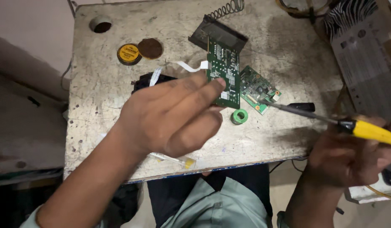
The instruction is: The person holds a green circuit board on a workbench and uses a soldering iron to solder its components, repositioning the board and working on different points across its surface. A desoldering pump and other boards and parts sit on the bench nearby.
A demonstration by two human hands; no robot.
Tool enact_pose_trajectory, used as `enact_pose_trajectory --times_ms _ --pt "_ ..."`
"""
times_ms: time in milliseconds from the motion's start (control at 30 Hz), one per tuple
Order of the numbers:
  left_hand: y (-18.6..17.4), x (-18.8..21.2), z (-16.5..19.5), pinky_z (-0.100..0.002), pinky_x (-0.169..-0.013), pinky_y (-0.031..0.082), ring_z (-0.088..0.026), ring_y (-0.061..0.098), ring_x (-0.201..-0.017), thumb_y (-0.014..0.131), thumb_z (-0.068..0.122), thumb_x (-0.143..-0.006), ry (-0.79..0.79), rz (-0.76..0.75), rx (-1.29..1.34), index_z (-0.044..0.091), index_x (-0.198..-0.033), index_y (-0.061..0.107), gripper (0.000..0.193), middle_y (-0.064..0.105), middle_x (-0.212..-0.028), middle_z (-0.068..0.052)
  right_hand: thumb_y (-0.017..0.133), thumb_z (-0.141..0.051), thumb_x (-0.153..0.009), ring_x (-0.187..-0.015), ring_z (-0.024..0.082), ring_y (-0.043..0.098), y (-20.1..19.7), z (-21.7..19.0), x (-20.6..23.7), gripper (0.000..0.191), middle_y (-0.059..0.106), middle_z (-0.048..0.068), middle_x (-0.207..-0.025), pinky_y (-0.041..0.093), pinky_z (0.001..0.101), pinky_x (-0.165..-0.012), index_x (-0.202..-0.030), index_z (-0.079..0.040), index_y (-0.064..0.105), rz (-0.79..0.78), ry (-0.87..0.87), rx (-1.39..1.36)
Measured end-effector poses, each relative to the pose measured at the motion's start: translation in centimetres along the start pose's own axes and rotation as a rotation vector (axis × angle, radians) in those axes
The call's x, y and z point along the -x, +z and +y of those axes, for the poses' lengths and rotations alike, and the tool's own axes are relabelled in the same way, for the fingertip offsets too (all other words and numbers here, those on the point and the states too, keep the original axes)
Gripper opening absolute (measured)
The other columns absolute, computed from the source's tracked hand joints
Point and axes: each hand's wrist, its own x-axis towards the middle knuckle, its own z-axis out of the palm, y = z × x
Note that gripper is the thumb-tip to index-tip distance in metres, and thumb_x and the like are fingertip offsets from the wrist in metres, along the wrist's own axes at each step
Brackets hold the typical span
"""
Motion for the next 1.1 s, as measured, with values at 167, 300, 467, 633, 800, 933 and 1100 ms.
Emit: enact_pose_trajectory --times_ms 167,300,467,633,800,933,1100 --pt "-0.07 -0.59 0.67 -0.033 -0.08 0.062 -0.03 0.075 -0.093 0.066 0.007 -0.095 -0.021 -0.046 0.002 0.01 -0.09 0.053 0.014 0.072 -0.106 -0.018 0.064 -0.011 -0.114 -0.084 0.025 0.07 0.69 0.33 1.08 0.037 0.067 0.022 -0.103 0.063 0.0371 -0.087 -0.142 0.0 0.041 0.019 -0.033 0.083" --pt "-0.05 -0.53 0.6 -0.031 -0.081 0.062 -0.029 0.075 -0.093 0.065 0.01 -0.095 -0.012 -0.036 0.017 0.01 -0.093 0.055 0.01 0.071 -0.106 -0.019 0.064 -0.01 -0.113 -0.084 0.027 0.072 0.79 0.47 1.08 0.038 0.066 0.022 -0.102 0.064 0.0382 -0.085 -0.141 0.001 0.041 0.019 -0.039 0.11" --pt "-0.27 -0.45 0.66 -0.029 -0.082 0.061 -0.028 0.075 -0.094 0.064 0.013 -0.098 0.008 -0.053 -0.004 0.011 -0.102 0.059 0.007 0.071 -0.108 -0.018 0.064 -0.007 -0.115 -0.089 0.029 0.073 0.5 0.44 1.1 0.032 0.066 0.023 -0.104 0.061 0.0356 -0.085 -0.135 -0.003 0.04 0.005 -0.014 0.073" --pt "-0.44 -0.28 0.79 -0.029 -0.084 0.06 -0.028 0.075 -0.093 0.062 0.017 -0.104 0.013 -0.067 -0.035 0.013 -0.116 0.057 0.013 0.071 -0.11 -0.017 0.065 -0.006 -0.113 -0.088 0.029 0.074 0.46 0.59 1.07 0.034 0.066 0.023 -0.104 0.065 0.0371 -0.088 -0.135 -0.002 0.04 -0.004 -0.025 0.075" --pt "-0.21 -0.05 0.8 -0.029 -0.085 0.061 -0.028 0.075 -0.094 0.06 0.02 -0.107 0.016 -0.069 -0.048 0.013 -0.12 0.057 0.015 0.071 -0.109 -0.018 0.065 -0.005 -0.115 -0.089 0.029 0.074 0.63 0.45 0.96 0.031 0.066 0.023 -0.103 0.062 0.0371 -0.086 -0.136 -0.003 0.041 -0.027 -0.017 0.08" --pt "-0.31 0.12 0.77 -0.029 -0.084 0.06 -0.027 0.075 -0.094 0.06 0.018 -0.109 0.008 -0.061 -0.045 0.013 -0.122 0.056 0.014 0.071 -0.111 -0.017 0.065 -0.004 -0.113 -0.086 0.03 0.074 0.77 0.47 0.8 0.034 0.067 0.024 -0.103 0.063 0.0366 -0.085 -0.137 -0.001 0.04 -0.014 -0.022 0.093" --pt "-0.17 0.22 0.73 -0.03 -0.085 0.061 -0.027 0.075 -0.095 0.059 0.016 -0.109 0.01 -0.057 -0.045 0.013 -0.123 0.057 0.015 0.07 -0.111 -0.017 0.064 -0.006 -0.111 -0.088 0.03 0.074 0.85 0.48 0.6 0.037 0.066 0.024 -0.103 0.064 0.0388 -0.088 -0.139 -0.001 0.039 -0.02 -0.021 0.098"
